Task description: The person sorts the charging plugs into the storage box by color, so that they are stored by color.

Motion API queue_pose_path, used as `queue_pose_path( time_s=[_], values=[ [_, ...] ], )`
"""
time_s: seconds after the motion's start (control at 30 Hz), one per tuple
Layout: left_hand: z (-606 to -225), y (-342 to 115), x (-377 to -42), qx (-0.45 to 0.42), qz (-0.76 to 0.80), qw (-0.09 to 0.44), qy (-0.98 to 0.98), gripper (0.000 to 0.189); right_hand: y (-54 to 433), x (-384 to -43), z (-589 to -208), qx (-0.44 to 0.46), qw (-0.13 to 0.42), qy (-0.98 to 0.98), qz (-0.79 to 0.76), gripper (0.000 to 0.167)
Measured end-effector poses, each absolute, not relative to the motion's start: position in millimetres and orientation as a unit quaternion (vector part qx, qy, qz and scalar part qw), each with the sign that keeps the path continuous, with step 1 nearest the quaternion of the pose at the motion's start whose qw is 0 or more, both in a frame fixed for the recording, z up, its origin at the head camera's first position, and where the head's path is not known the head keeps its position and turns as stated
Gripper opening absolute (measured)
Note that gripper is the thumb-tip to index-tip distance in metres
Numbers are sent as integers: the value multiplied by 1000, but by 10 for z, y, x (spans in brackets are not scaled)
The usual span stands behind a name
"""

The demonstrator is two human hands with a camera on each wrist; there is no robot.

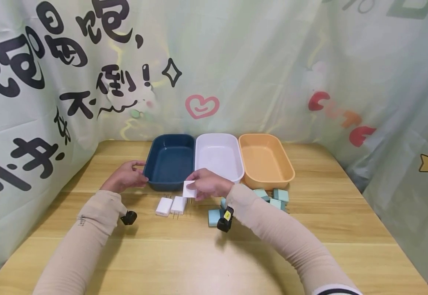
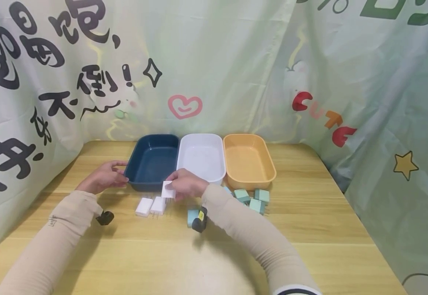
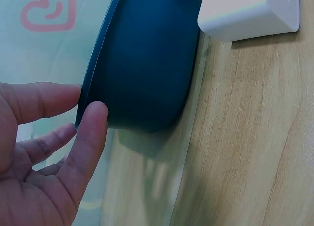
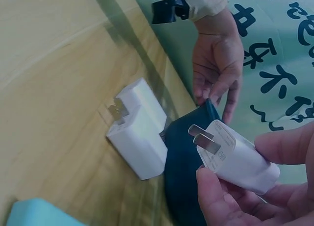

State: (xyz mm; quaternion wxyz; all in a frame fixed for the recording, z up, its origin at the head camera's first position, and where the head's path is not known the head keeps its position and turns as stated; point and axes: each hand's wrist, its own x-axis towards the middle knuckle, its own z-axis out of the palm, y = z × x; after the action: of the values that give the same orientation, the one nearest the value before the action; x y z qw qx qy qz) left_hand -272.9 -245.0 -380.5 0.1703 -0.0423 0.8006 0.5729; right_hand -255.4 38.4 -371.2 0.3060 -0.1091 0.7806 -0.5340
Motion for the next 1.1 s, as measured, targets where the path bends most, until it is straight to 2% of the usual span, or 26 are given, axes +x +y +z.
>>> queue_pose_path(
  time_s=[0.47, 0.73, 1.1],
  values=[
    [-3812, -2463, -2716, -25, 581, 164, 797, 75, 319, -2692, -3591, -106, 276, 761, -578, 23],
    [-3806, -2445, -2734, -26, 580, 161, 798, 74, 284, -2825, -3586, -68, 292, 727, -618, 25],
    [-3848, -2472, -2728, -33, 569, 164, 805, 74, 226, -2963, -3624, -29, 284, 714, -639, 28]
  ],
)
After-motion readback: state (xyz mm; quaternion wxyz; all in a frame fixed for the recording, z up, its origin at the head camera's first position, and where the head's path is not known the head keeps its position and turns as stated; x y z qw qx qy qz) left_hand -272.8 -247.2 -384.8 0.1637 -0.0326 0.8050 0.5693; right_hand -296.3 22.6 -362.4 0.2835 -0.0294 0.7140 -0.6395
